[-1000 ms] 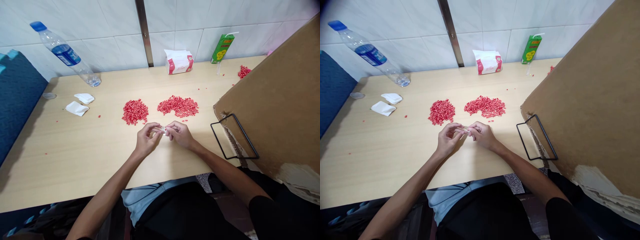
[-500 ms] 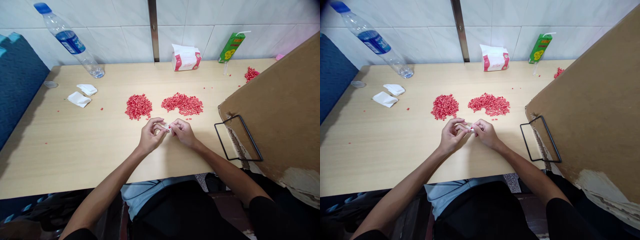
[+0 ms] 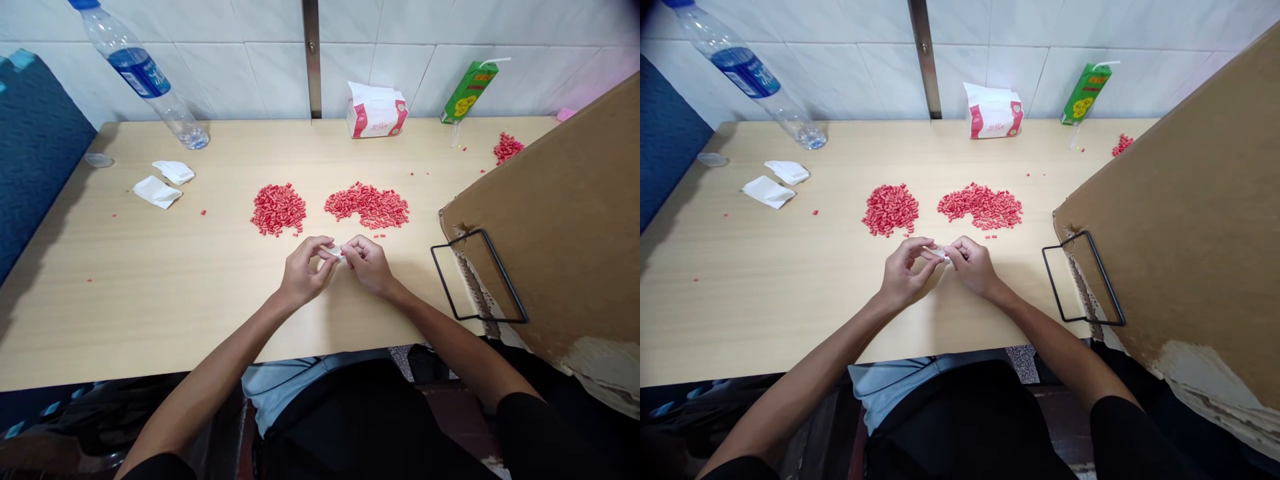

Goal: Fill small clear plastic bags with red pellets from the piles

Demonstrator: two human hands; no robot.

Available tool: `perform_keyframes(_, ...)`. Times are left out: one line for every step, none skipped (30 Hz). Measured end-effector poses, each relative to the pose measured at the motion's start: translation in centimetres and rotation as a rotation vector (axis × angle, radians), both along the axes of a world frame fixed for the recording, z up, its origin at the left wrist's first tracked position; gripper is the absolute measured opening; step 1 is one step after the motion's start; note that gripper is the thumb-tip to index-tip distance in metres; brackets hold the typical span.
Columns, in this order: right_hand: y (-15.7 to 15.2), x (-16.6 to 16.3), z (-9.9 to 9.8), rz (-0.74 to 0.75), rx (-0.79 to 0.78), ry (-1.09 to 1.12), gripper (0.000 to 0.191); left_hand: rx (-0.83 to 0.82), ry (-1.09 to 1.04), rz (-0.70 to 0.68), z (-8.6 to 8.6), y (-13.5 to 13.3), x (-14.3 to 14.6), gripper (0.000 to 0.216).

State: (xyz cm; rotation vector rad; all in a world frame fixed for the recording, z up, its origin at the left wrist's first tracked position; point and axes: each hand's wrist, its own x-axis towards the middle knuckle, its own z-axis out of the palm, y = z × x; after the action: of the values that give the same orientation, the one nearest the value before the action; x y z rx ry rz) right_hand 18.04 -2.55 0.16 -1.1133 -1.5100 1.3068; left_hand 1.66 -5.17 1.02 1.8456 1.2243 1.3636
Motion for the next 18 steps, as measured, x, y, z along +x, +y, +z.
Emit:
perform_keyframes(0.00, 0.00, 0.01, 0.001, 0.005, -0.006, 0.030, 0.006, 0.007, -0.001, -0.03, -0.01, 0.00, 0.031)
perform_keyframes(0.00, 0.00, 0.03, 0.004, 0.010, -0.012, 0.031, 0.012, 0.012, -0.001, -0.06, -0.02, 0.00, 0.031)
perform_keyframes(-0.01, 0.00, 0.06, 0.006, 0.014, -0.017, 0.031, 0.016, 0.018, 0.000, -0.08, -0.03, 0.00, 0.030)
perform_keyframes(-0.03, 0.00, 0.10, 0.008, 0.016, -0.020, 0.032, 0.017, 0.022, 0.002, -0.10, -0.04, 0.00, 0.030)
perform_keyframes(-0.04, -0.01, 0.14, 0.010, 0.017, -0.022, 0.033, 0.017, 0.026, 0.004, -0.11, -0.04, -0.01, 0.030)
perform_keyframes(-0.06, -0.02, 0.19, 0.012, 0.018, -0.022, 0.033, 0.015, 0.029, 0.004, -0.10, -0.04, -0.01, 0.030)
perform_keyframes(-0.08, -0.03, 0.22, 0.013, 0.021, -0.022, 0.034, 0.013, 0.031, 0.004, -0.09, -0.04, -0.01, 0.030)
perform_keyframes(-0.10, -0.04, 0.24, 0.014, 0.023, -0.023, 0.034, 0.011, 0.032, 0.004, -0.07, -0.03, -0.01, 0.030)
perform_keyframes(-0.11, -0.04, 0.24, 0.015, 0.024, -0.025, 0.034, 0.008, 0.032, 0.003, -0.05, -0.03, -0.02, 0.030)
perform_keyframes(-0.11, -0.04, 0.22, 0.013, 0.026, -0.028, 0.034, 0.006, 0.031, 0.003, -0.03, -0.02, -0.02, 0.030)
perform_keyframes(-0.11, -0.03, 0.19, 0.010, 0.029, -0.032, 0.034, 0.002, 0.031, 0.002, -0.01, -0.01, -0.02, 0.030)
perform_keyframes(-0.09, -0.02, 0.15, 0.004, 0.031, -0.036, 0.034, -0.004, 0.030, 0.002, 0.01, -0.01, -0.01, 0.030)
perform_keyframes(-0.08, 0.00, 0.10, -0.003, 0.032, -0.038, 0.034, -0.010, 0.028, 0.003, 0.04, 0.00, -0.01, 0.029)
perform_keyframes(-0.06, 0.02, 0.05, -0.007, 0.033, -0.039, 0.034, -0.017, 0.025, 0.004, 0.06, 0.00, -0.01, 0.029)
perform_keyframes(-0.04, 0.03, 0.00, -0.009, 0.034, -0.039, 0.034, -0.021, 0.022, 0.005, 0.08, -0.01, -0.01, 0.029)
perform_keyframes(-0.03, 0.05, -0.04, -0.008, 0.034, -0.039, 0.034, -0.021, 0.019, 0.005, 0.09, -0.01, 0.00, 0.029)
perform_keyframes(-0.02, 0.05, -0.06, -0.005, 0.034, -0.037, 0.034, -0.021, 0.018, 0.005, 0.11, -0.02, 0.00, 0.029)
perform_keyframes(-0.03, 0.05, -0.08, -0.001, 0.034, -0.033, 0.033, -0.020, 0.019, 0.005, 0.12, -0.02, 0.00, 0.030)
